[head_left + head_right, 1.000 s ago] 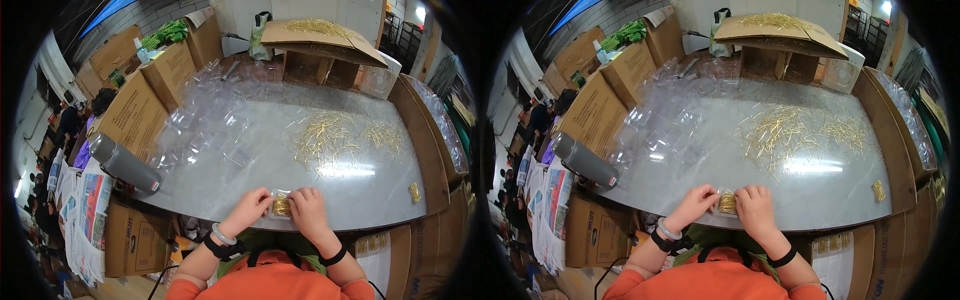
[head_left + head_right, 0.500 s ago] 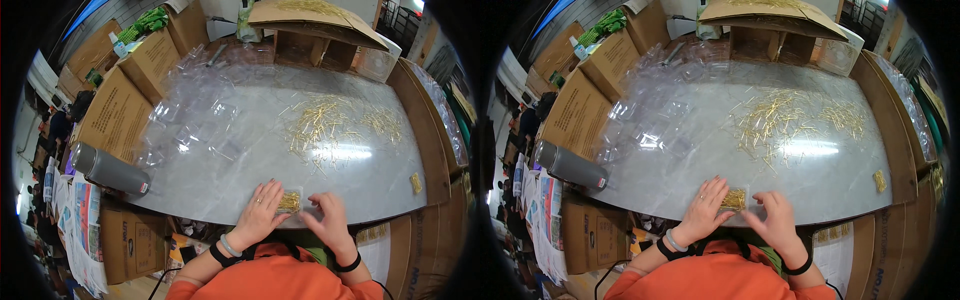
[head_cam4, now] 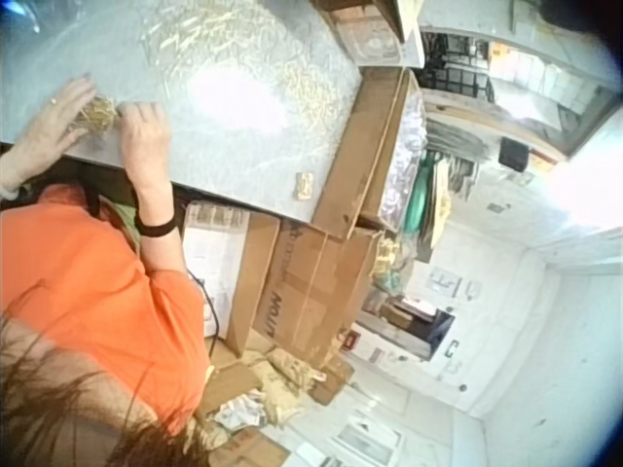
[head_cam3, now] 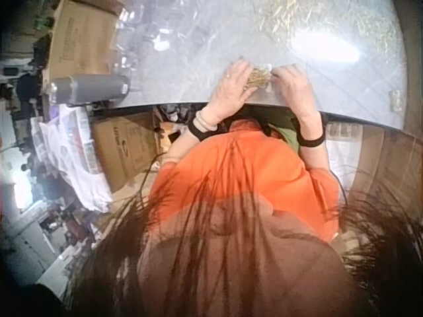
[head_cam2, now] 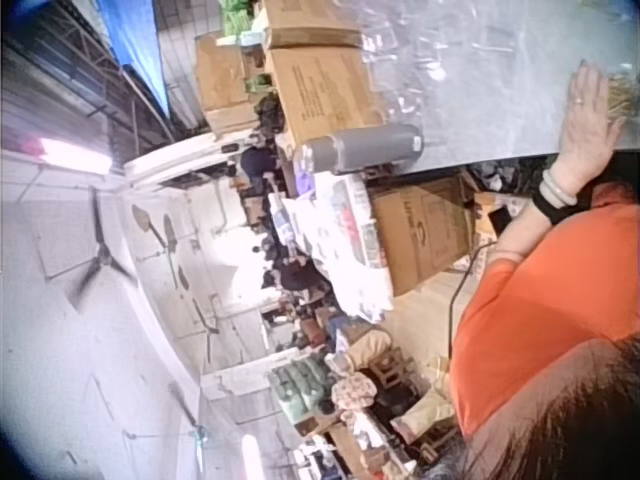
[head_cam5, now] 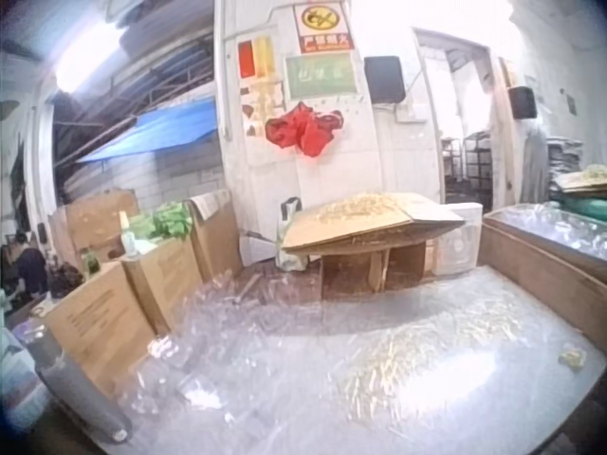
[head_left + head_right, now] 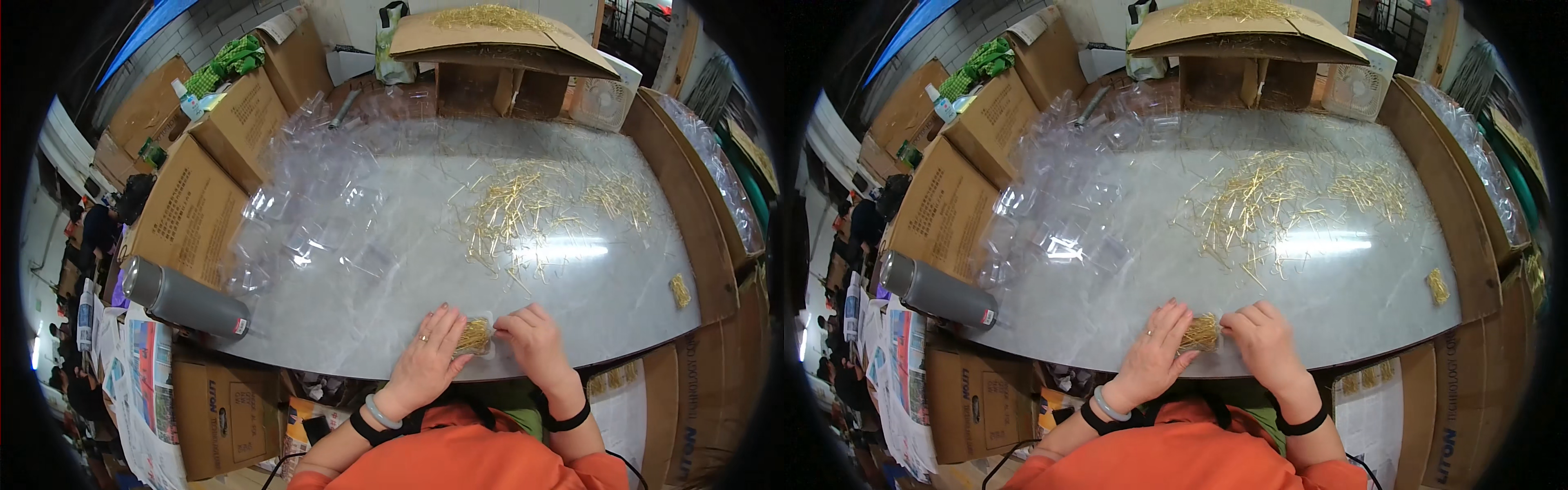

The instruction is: The recorder is sorting small metal pins and placing them into a small plastic bag on a workbench.

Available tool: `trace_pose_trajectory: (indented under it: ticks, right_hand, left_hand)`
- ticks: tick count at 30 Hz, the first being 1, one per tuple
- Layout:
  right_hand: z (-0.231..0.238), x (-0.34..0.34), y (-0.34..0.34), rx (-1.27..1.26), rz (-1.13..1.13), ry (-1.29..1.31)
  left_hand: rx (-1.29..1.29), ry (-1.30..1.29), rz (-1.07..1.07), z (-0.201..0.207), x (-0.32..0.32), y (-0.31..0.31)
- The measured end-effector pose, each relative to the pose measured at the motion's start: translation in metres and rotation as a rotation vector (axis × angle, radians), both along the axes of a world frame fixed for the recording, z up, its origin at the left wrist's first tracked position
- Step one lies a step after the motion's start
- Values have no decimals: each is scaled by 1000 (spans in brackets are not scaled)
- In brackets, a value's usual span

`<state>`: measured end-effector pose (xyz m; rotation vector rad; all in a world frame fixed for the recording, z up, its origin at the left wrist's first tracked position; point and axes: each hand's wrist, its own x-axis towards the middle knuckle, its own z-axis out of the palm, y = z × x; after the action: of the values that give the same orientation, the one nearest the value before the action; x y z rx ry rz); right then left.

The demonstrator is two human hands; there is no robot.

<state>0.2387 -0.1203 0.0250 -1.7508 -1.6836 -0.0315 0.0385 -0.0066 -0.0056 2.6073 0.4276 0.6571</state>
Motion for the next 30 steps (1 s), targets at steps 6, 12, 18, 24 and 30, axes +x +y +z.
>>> trace_pose_trajectory:
  ticks: [6,12,18,24,30]
  right_hand:
    - [3,-6,-17,-69,32,158]
    - [0,-17,-30,71,20,49]
    - [-15,-21,-35,110,54,19]
    - [-12,-26,-18,75,84,120]
    - [-27,-52,-21,42,-116,210]
  left_hand:
    - [-25,1,-10,-1,-1,-1]
    - [-65,-4,-24,2,-1,0]
    - [-66,3,-49,3,-2,0]
    - [-96,5,-74,5,-4,1]
    - [-43,5,-50,0,-2,-1]
